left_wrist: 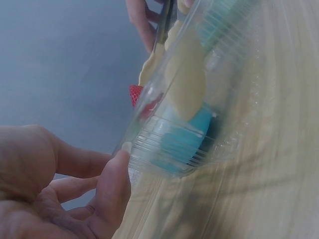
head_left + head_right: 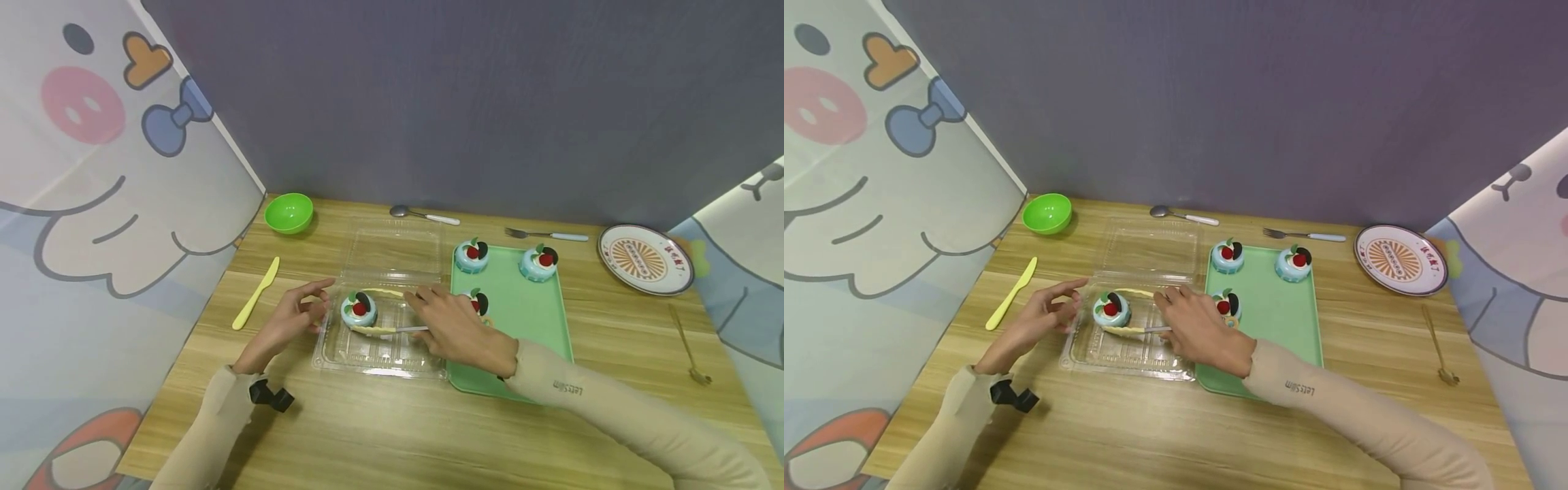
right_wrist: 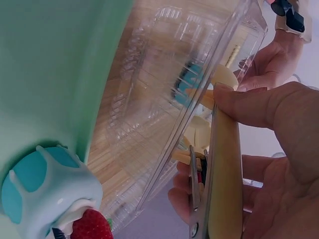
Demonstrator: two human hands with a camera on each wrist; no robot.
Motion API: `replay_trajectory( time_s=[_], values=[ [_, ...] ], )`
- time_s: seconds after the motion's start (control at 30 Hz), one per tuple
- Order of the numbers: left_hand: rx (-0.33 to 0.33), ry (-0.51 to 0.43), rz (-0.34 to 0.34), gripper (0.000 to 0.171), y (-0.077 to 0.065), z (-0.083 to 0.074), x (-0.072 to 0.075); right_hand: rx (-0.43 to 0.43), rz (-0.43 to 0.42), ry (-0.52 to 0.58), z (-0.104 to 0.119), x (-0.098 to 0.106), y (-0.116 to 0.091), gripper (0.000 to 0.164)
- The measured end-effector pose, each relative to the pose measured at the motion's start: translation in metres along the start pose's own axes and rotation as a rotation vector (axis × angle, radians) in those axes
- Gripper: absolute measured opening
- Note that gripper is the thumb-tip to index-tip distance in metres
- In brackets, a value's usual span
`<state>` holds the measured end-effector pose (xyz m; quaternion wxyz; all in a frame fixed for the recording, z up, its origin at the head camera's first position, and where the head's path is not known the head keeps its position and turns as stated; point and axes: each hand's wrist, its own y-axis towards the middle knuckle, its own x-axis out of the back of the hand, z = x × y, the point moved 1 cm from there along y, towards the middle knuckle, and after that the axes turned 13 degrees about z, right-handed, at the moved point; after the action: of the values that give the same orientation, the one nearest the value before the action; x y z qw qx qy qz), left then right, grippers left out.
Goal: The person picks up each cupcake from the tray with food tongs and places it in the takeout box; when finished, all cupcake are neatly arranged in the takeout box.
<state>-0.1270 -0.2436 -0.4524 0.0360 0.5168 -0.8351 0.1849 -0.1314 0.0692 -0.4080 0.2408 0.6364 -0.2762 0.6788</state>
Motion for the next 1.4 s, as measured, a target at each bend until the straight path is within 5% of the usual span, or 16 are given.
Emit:
replay_trajectory(
  time_s=[0.27,0.53,0.83,1.13,1.4],
  values=[
    [0.008,-0.012,0.016,0.051,0.006,-0.002,-0.001,-0.056,0.0,0.045,-0.004,0.004,-0.013,0.07],
    [0.035,0.0,0.037,0.052,0.006,-0.002,0.001,-0.164,-0.005,0.144,-0.021,0.022,-0.048,0.072],
    [0.039,-0.01,0.04,0.052,0.005,-0.002,0.001,-0.346,-0.129,0.113,-0.076,0.034,-0.101,0.074],
    [0.025,-0.008,0.053,0.052,0.006,0.0,0.003,-0.61,-0.091,0.133,-0.137,0.038,-0.166,0.075],
    [0.013,-0.006,0.033,0.051,0.001,0.003,0.006,-0.653,0.06,0.127,-0.176,0.031,-0.197,0.08]
  ],
)
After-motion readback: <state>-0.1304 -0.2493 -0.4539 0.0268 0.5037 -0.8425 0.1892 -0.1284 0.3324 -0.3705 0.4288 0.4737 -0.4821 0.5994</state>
